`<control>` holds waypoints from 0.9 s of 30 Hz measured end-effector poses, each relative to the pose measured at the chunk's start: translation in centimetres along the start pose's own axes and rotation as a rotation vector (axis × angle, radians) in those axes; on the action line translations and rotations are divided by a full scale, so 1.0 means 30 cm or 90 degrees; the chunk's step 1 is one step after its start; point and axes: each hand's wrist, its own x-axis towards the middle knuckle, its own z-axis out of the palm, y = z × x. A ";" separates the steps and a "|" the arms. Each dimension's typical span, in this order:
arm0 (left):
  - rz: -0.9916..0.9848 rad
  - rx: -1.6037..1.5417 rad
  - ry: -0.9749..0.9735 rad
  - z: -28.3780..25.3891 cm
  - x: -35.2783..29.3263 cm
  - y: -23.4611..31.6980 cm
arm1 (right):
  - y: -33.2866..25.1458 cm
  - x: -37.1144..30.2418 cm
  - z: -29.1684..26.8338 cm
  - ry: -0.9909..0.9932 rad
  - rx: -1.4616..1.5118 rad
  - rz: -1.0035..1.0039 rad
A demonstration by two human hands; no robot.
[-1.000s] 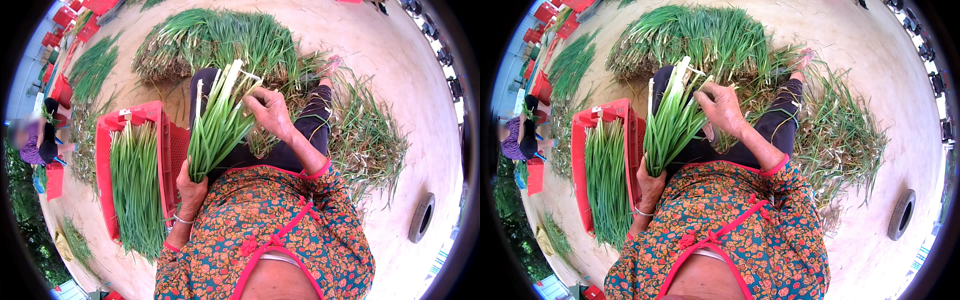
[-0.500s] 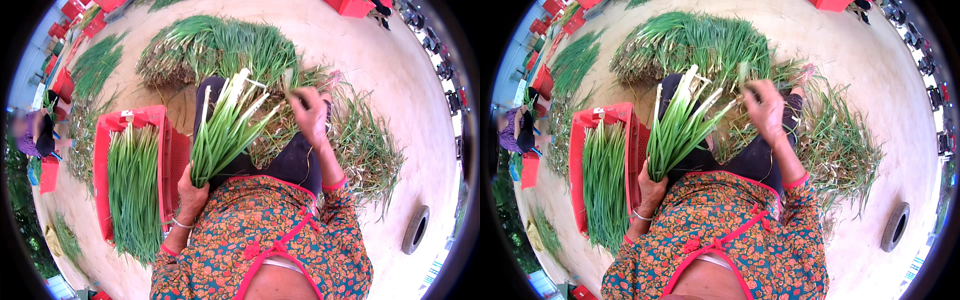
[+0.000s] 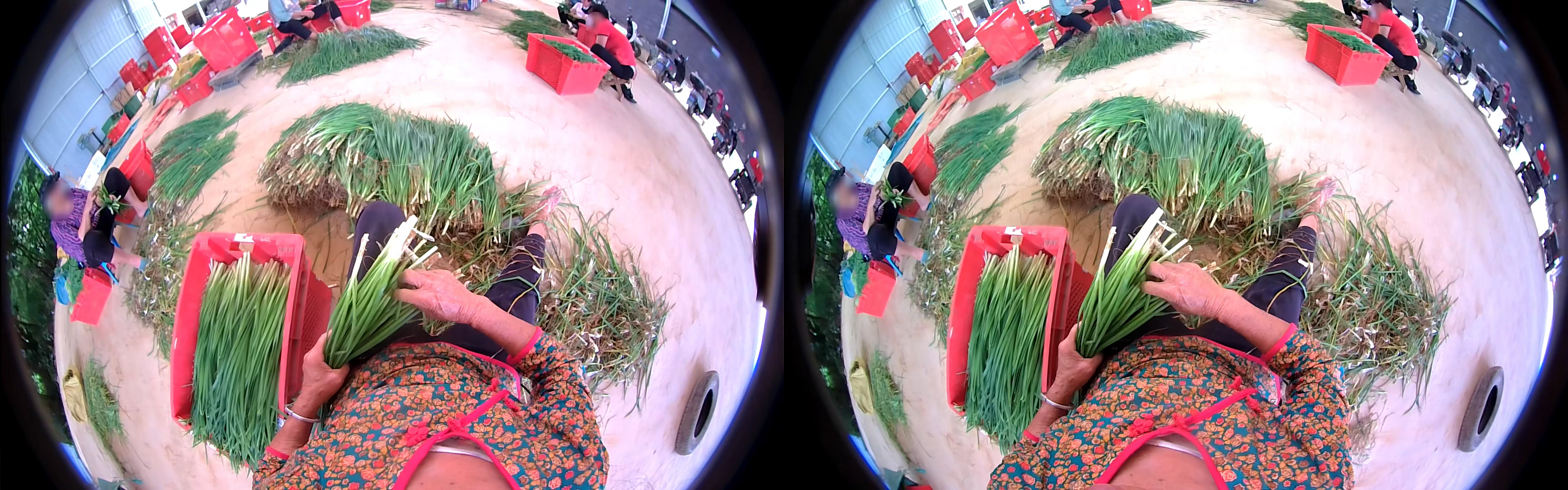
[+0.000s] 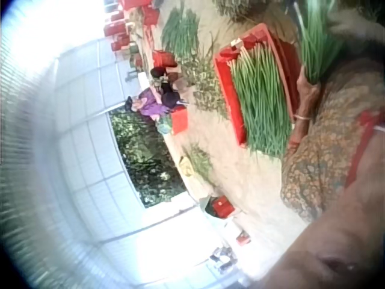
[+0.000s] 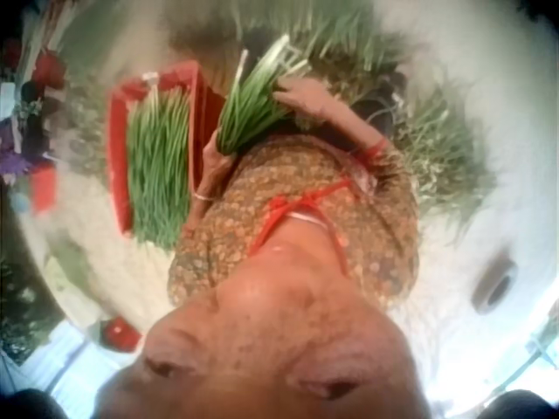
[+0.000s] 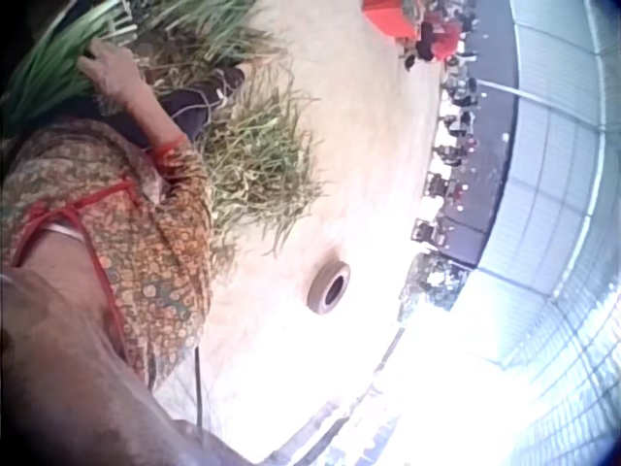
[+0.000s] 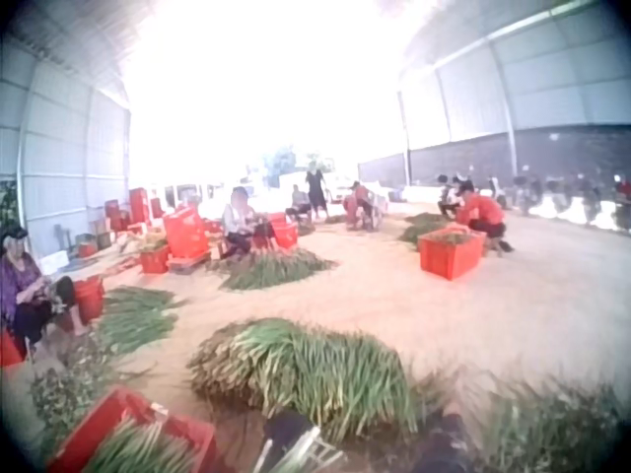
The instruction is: The person cleans a bundle of green onions by hand, stripping away the outer layers and debris from the stalks and placing the cleaned items into a red plastic crate.
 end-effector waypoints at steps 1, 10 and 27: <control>0.000 0.000 -0.001 0.000 -0.002 -0.003 | -0.003 0.001 0.000 -0.001 -0.003 -0.003; 0.032 0.055 0.042 0.033 -0.002 -0.037 | 0.031 -0.026 0.006 0.374 0.641 0.443; 0.016 0.084 0.068 0.056 0.007 0.014 | -0.089 -0.014 -0.111 0.199 0.083 0.206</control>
